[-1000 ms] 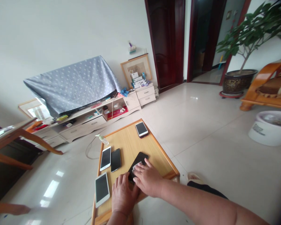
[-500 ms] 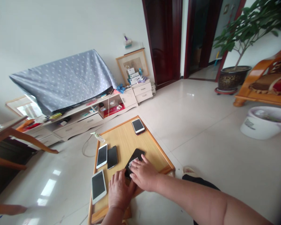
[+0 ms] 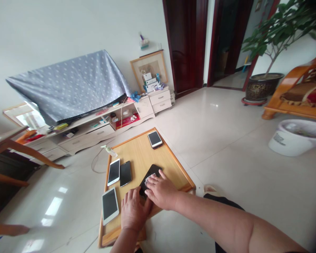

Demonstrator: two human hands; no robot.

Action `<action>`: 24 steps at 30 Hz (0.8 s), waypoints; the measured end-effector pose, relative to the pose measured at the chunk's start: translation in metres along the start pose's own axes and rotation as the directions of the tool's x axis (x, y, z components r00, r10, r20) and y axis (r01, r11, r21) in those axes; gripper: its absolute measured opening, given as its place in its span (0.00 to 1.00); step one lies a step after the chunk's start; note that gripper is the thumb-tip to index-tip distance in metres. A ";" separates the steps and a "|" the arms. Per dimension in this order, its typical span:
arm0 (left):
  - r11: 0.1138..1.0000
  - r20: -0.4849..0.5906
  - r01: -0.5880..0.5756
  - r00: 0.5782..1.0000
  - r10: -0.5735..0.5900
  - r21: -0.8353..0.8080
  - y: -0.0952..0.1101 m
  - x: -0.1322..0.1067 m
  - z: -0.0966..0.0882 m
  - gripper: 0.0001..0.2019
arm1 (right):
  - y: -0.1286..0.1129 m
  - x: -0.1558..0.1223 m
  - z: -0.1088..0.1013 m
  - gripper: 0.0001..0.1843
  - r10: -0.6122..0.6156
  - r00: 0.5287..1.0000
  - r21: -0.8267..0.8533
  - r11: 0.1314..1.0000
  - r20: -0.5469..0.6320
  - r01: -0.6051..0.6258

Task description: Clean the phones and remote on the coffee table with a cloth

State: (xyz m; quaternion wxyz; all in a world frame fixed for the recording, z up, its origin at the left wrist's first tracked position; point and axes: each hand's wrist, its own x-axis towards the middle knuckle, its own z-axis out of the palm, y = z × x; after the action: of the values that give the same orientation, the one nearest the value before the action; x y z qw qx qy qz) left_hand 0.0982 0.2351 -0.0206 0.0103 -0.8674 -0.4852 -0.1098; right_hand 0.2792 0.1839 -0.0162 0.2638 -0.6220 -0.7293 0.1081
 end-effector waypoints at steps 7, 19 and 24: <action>1.000 -0.031 -0.011 0.999 0.011 -0.005 -0.002 -0.001 0.001 0.21 | 0.015 0.014 -0.008 0.31 0.161 0.986 -0.024 0.987 -0.045 -0.162; 0.999 -0.070 -0.010 0.998 0.007 -0.045 0.001 -0.002 -0.005 0.19 | 0.011 0.019 -0.004 0.28 0.107 0.993 0.002 0.994 -0.043 -0.107; 0.997 -0.049 0.008 0.999 -0.012 -0.074 0.002 -0.001 -0.007 0.19 | -0.001 0.010 0.005 0.28 -0.026 1.000 0.042 0.999 0.007 0.026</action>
State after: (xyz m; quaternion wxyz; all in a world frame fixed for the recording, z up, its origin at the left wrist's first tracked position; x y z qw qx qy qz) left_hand 0.0982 0.2320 -0.0135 -0.0102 -0.8617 -0.4849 -0.1490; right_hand 0.2743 0.1942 -0.0174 0.2752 -0.6065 -0.7358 0.1224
